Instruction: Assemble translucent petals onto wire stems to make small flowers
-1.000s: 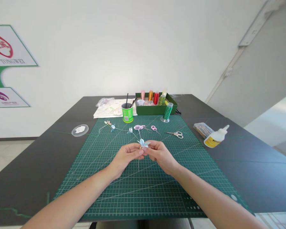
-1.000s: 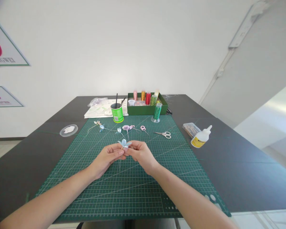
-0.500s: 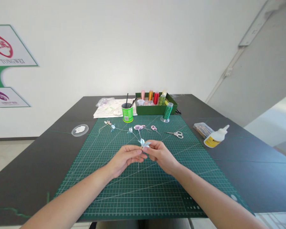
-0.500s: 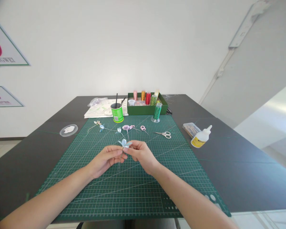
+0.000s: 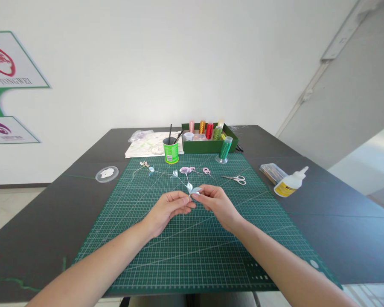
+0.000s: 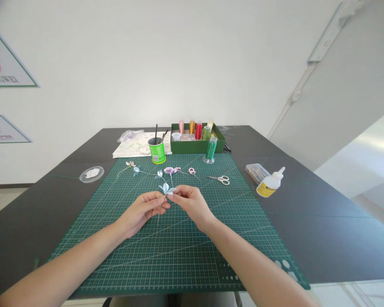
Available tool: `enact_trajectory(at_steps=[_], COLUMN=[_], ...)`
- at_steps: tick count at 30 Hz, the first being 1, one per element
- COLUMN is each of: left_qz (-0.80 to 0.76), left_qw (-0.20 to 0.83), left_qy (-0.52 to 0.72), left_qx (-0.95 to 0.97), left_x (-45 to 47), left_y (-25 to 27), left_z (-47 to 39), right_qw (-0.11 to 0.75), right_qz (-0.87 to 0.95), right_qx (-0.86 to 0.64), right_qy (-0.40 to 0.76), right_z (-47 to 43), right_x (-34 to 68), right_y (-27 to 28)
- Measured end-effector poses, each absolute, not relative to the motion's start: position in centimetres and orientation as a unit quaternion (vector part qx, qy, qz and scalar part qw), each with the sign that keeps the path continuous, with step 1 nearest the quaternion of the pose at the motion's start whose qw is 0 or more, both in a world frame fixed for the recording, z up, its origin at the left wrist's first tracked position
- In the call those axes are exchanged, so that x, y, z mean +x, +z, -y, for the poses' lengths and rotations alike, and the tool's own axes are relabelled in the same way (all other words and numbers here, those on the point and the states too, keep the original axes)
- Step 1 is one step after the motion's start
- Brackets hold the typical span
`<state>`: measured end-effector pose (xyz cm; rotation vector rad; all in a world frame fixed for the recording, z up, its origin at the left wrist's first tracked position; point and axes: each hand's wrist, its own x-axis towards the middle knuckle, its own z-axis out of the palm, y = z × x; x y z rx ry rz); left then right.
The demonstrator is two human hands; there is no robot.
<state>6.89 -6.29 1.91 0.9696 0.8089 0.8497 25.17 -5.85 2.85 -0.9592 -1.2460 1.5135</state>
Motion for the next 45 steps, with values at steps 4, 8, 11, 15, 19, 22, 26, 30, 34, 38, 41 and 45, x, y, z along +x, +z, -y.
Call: enact_trajectory(at_steps=[4, 8, 11, 15, 19, 22, 26, 30, 34, 38, 41, 45], left_qz=[-0.367, -0.366, -0.369, -0.371, -0.387, -0.409, -0.457, -0.469, -0.482, -0.473, -0.455, -0.441], left_qw=[0.725, 0.726, 0.723, 0.725, 0.712, 0.683, 0.613, 0.559, 0.439, 0.324, 0.28, 0.239], left_qy=[0.385, 0.391, 0.401, 0.417, 0.428, 0.432, 0.413, 0.377, 0.321, 0.275, 0.25, 0.225], left_qx=[0.438, 0.431, 0.424, 0.404, 0.4, 0.423, 0.495, 0.57, 0.687, 0.772, 0.808, 0.835], left_x=[6.8, 6.7, 6.6, 6.5, 6.3, 6.2, 6.2, 6.4, 6.5, 6.8, 7.0, 7.1], left_y=[1.9, 2.2, 2.2, 2.1, 2.0, 2.0, 2.1, 1.8, 1.7, 2.0, 2.2, 2.3], left_z=[6.1, 6.0, 6.0, 5.7, 5.3, 5.2, 5.2, 5.2, 5.7, 6.6, 7.1, 7.5], right_qw=[0.462, 0.457, 0.452, 0.445, 0.435, 0.429, 0.418, 0.399, 0.405, 0.429, 0.442, 0.447], right_qz=[0.537, 0.564, 0.583, 0.607, 0.63, 0.638, 0.648, 0.67, 0.675, 0.666, 0.655, 0.642], right_qx=[-0.388, -0.395, -0.408, -0.42, -0.417, -0.411, -0.404, -0.391, -0.384, -0.387, -0.406, -0.427], right_qy=[0.59, 0.563, 0.539, 0.508, 0.491, 0.49, 0.493, 0.488, 0.481, 0.471, 0.458, 0.454], right_z=[5.8, 5.6, 5.6, 5.6, 5.7, 5.8, 6.1, 6.4, 6.5, 6.3, 6.1, 5.7], right_x=[25.2, 25.4, 25.5, 25.7, 25.8, 26.0, 26.0, 25.9, 25.9, 26.2, 26.3, 26.3], right_y=[2.9, 2.7, 2.6, 2.6, 2.7, 2.9, 3.1, 3.3, 3.4, 3.4, 3.4, 3.3])
